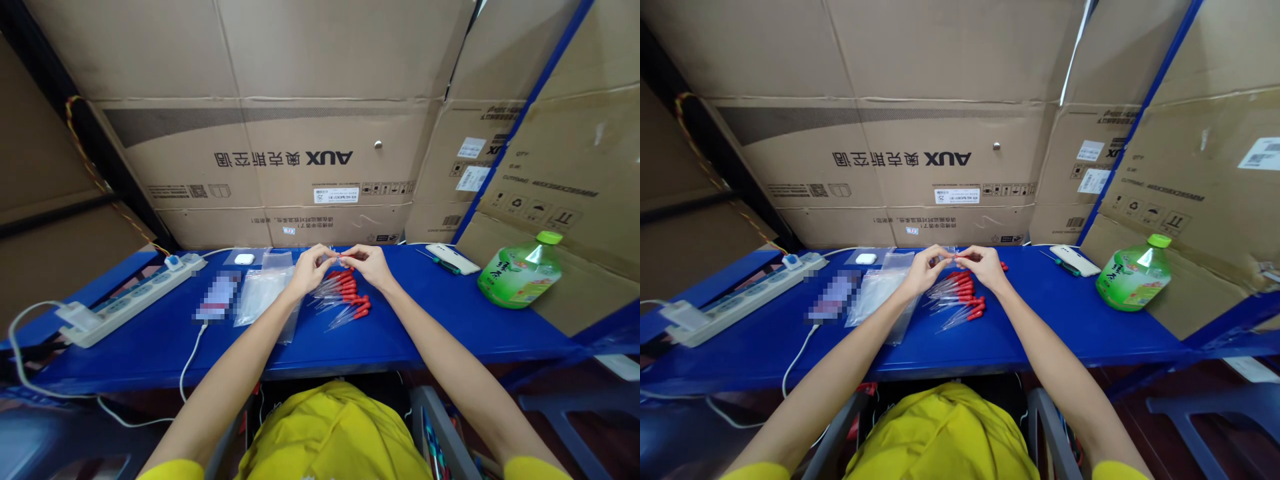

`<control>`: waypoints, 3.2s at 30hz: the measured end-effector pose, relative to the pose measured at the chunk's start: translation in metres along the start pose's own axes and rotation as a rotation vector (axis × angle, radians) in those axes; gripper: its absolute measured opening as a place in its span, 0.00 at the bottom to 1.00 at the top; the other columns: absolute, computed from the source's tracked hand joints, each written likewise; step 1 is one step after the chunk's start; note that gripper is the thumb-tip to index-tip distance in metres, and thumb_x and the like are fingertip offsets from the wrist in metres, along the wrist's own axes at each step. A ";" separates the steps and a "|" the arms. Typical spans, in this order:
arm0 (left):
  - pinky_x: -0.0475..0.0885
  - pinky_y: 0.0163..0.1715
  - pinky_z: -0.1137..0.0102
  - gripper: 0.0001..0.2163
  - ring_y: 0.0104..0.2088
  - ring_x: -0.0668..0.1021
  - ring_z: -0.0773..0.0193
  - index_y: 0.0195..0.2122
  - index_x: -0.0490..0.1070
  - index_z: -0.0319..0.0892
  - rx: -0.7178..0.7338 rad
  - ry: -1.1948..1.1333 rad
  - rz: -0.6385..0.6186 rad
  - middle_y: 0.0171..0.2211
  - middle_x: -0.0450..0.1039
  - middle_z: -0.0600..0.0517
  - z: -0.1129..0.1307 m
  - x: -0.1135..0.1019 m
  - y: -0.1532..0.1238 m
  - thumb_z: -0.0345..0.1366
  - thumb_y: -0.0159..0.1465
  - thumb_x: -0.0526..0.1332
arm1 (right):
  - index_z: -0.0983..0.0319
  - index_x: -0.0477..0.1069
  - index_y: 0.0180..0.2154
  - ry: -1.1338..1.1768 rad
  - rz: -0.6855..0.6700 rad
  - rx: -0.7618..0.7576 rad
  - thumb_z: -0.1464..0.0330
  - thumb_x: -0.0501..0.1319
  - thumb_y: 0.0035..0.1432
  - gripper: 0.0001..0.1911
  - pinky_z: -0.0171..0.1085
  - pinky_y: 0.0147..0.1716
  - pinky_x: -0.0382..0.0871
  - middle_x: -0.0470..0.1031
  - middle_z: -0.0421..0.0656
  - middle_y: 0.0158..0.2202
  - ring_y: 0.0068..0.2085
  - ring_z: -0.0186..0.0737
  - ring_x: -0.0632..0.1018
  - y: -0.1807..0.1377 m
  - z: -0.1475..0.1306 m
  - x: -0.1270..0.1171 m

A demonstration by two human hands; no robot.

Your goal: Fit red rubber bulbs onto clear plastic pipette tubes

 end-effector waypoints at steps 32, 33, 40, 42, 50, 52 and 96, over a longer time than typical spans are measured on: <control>0.65 0.32 0.71 0.12 0.28 0.73 0.66 0.40 0.82 0.41 -0.063 0.005 -0.002 0.33 0.82 0.51 -0.002 -0.005 0.003 0.44 0.69 0.64 | 0.60 0.81 0.37 0.025 0.010 -0.025 0.56 0.77 0.47 0.18 0.43 0.38 0.82 0.85 0.45 0.35 0.35 0.45 0.85 -0.002 -0.001 0.003; 0.65 0.31 0.71 0.12 0.27 0.73 0.66 0.40 0.82 0.41 -0.075 -0.012 0.011 0.33 0.82 0.51 -0.002 -0.005 0.004 0.44 0.68 0.65 | 0.60 0.81 0.37 0.043 0.005 -0.022 0.56 0.76 0.48 0.18 0.43 0.39 0.82 0.85 0.45 0.35 0.35 0.45 0.85 -0.001 -0.002 0.003; 0.66 0.30 0.70 0.12 0.28 0.75 0.65 0.38 0.83 0.40 -0.118 -0.131 0.010 0.35 0.84 0.48 -0.001 -0.006 0.005 0.44 0.65 0.67 | 0.60 0.81 0.35 0.066 0.035 -0.045 0.54 0.75 0.50 0.18 0.44 0.38 0.82 0.84 0.44 0.30 0.32 0.45 0.85 -0.002 -0.007 0.006; 0.67 0.31 0.70 0.12 0.29 0.76 0.64 0.37 0.83 0.40 -0.121 -0.150 0.007 0.35 0.84 0.48 -0.001 -0.006 0.005 0.44 0.65 0.68 | 0.60 0.81 0.34 0.045 0.047 -0.068 0.54 0.75 0.51 0.17 0.43 0.37 0.82 0.84 0.44 0.29 0.31 0.45 0.85 -0.003 -0.007 0.006; 0.69 0.34 0.68 0.09 0.30 0.78 0.63 0.37 0.83 0.40 -0.077 -0.074 0.000 0.35 0.84 0.48 0.002 -0.008 0.006 0.40 0.66 0.67 | 0.60 0.81 0.37 -0.113 0.054 -0.160 0.54 0.70 0.59 0.15 0.41 0.36 0.81 0.84 0.44 0.31 0.32 0.44 0.85 -0.007 -0.004 0.007; 0.70 0.36 0.68 0.08 0.32 0.79 0.61 0.37 0.83 0.41 -0.038 -0.031 -0.006 0.36 0.84 0.48 0.003 -0.009 0.005 0.39 0.66 0.66 | 0.59 0.82 0.38 -0.197 0.035 -0.214 0.56 0.68 0.61 0.13 0.42 0.38 0.81 0.85 0.45 0.34 0.34 0.45 0.85 -0.008 -0.004 0.006; 0.55 0.20 0.73 0.25 0.22 0.56 0.69 0.29 0.46 0.44 -0.422 -1.128 0.255 0.28 0.54 0.54 0.025 -0.007 0.005 0.60 0.72 0.45 | 0.59 0.78 0.41 0.117 0.033 -0.045 0.52 0.75 0.50 0.22 0.44 0.39 0.82 0.84 0.43 0.32 0.33 0.44 0.85 -0.009 -0.011 0.027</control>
Point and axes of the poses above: each hand's wrist, its own y-axis towards the middle knuckle, its own x-axis out of the palm, z = x × y, the point moved 1 cm from there along y, towards the middle knuckle
